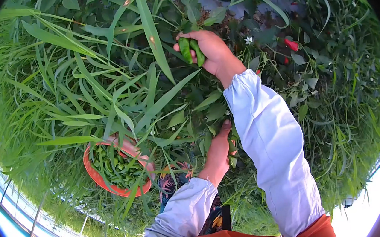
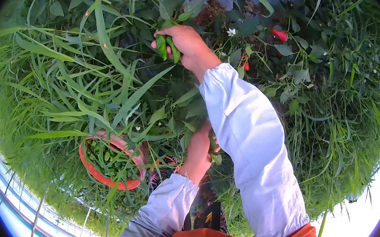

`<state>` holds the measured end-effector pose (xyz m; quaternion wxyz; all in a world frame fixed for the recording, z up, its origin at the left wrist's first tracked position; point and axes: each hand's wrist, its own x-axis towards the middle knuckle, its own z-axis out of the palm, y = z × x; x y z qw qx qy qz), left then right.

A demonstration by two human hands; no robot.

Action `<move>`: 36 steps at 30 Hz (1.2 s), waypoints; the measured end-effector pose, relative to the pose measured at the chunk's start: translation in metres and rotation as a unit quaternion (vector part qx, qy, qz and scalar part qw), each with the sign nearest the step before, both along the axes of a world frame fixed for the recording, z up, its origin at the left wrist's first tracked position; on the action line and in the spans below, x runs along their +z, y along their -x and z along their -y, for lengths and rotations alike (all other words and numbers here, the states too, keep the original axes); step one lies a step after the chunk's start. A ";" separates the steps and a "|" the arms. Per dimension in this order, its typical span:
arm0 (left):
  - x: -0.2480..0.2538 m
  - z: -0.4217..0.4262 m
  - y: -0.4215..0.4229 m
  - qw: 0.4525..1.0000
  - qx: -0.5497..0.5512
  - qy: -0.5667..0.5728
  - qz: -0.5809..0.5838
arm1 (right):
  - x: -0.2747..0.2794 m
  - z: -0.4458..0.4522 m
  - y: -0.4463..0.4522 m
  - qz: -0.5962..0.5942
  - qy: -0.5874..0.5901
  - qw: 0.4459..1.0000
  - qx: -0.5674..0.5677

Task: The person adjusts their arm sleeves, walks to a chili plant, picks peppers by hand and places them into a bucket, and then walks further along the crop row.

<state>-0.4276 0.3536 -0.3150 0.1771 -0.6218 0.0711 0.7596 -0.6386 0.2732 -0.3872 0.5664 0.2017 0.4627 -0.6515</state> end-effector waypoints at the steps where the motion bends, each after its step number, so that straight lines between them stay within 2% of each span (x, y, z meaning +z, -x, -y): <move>1: 0.000 -0.002 0.000 1.000 -0.001 0.000 -0.006 | 0.011 -0.001 -0.007 -0.015 -0.008 0.999 -0.030; 2: 0.001 -0.001 0.000 1.000 0.001 0.005 -0.008 | 0.010 -0.012 -0.008 0.021 0.078 0.997 -0.018; 4: 0.016 0.003 0.012 0.997 -0.059 0.020 0.045 | 0.009 -0.020 -0.011 0.013 0.147 0.988 0.051; 6: 0.006 -0.005 0.000 0.998 -0.048 0.020 0.017 | 0.023 -0.022 -0.030 0.048 0.142 0.984 0.091; 7: 0.005 -0.007 -0.003 0.998 -0.043 0.030 0.022 | 0.042 -0.020 -0.041 0.015 0.143 0.985 0.096; 8: 0.004 -0.007 -0.003 0.998 -0.041 0.040 0.022 | 0.077 -0.008 -0.059 0.010 0.094 0.995 0.027; 9: 0.013 -0.006 0.002 0.994 -0.059 0.073 0.059 | 0.098 0.003 -0.076 -0.005 0.098 0.994 0.041; 10: -0.006 -0.023 -0.027 0.994 0.089 -0.014 -0.067 | 0.115 0.012 -0.093 -0.023 0.099 0.993 0.053; 13: -0.026 -0.024 -0.024 0.992 -0.049 0.108 -0.044 | 0.152 0.041 -0.145 -0.017 0.210 0.956 0.203; 14: -0.030 -0.023 -0.022 0.984 -0.097 0.146 -0.037 | 0.155 0.056 -0.176 -0.089 0.227 0.949 0.201; 15: -0.028 -0.022 -0.020 0.982 -0.089 0.167 0.014 | 0.155 0.068 -0.209 -0.139 0.219 0.943 0.211; 16: -0.014 -0.015 -0.012 0.987 -0.061 0.143 0.046 | 0.164 0.076 -0.218 -0.142 0.225 0.921 0.283; 17: -0.004 -0.009 -0.004 0.989 -0.031 0.120 0.078 | 0.165 0.083 -0.238 -0.236 0.195 0.890 0.337; 19: 0.009 0.003 0.002 0.996 -0.001 0.059 0.074 | 0.170 0.086 -0.261 -0.263 0.232 0.822 0.449; 20: 0.014 0.004 0.003 0.997 0.015 0.054 0.046 | 0.167 0.082 -0.281 -0.296 0.257 0.824 0.410; 21: 0.013 0.003 0.001 0.998 0.008 0.062 0.021 | 0.172 0.075 -0.317 -0.432 0.124 0.840 0.305; 22: 0.011 0.003 0.000 0.998 0.020 0.054 -0.002 | 0.169 0.066 -0.300 -0.414 0.154 0.830 0.341; 24: 0.015 0.000 0.005 0.995 0.009 0.089 0.031 | 0.171 0.052 -0.270 -0.369 0.233 0.806 0.399; 27: 0.010 0.008 0.002 0.991 0.085 0.106 0.014 | 0.175 -0.001 -0.214 -0.438 0.157 0.858 0.217; 29: 0.008 0.014 0.001 0.987 0.092 0.133 0.004 | 0.169 -0.057 -0.157 -0.483 0.108 0.868 -0.038; 30: 0.009 0.015 0.002 0.984 0.098 0.149 0.003 | 0.160 -0.091 -0.134 -0.537 0.017 0.843 -0.025; 31: 0.012 0.017 0.004 0.981 0.104 0.164 0.002 | 0.156 -0.125 -0.120 -0.452 -0.066 0.887 -0.060; 32: 0.014 0.019 0.007 0.977 0.112 0.182 0.001 | 0.136 -0.152 -0.113 -0.414 -0.137 0.886 -0.156; 33: 0.016 0.020 0.011 0.975 0.120 0.189 0.010 | 0.124 -0.176 -0.098 -0.364 -0.216 0.885 -0.192; 35: 0.014 0.018 0.010 0.973 0.113 0.201 0.004 | 0.080 -0.220 -0.087 -0.321 -0.314 0.877 -0.171; 36: 0.012 0.017 0.010 0.972 0.112 0.207 -0.001 | 0.055 -0.227 -0.092 -0.342 -0.305 0.882 -0.109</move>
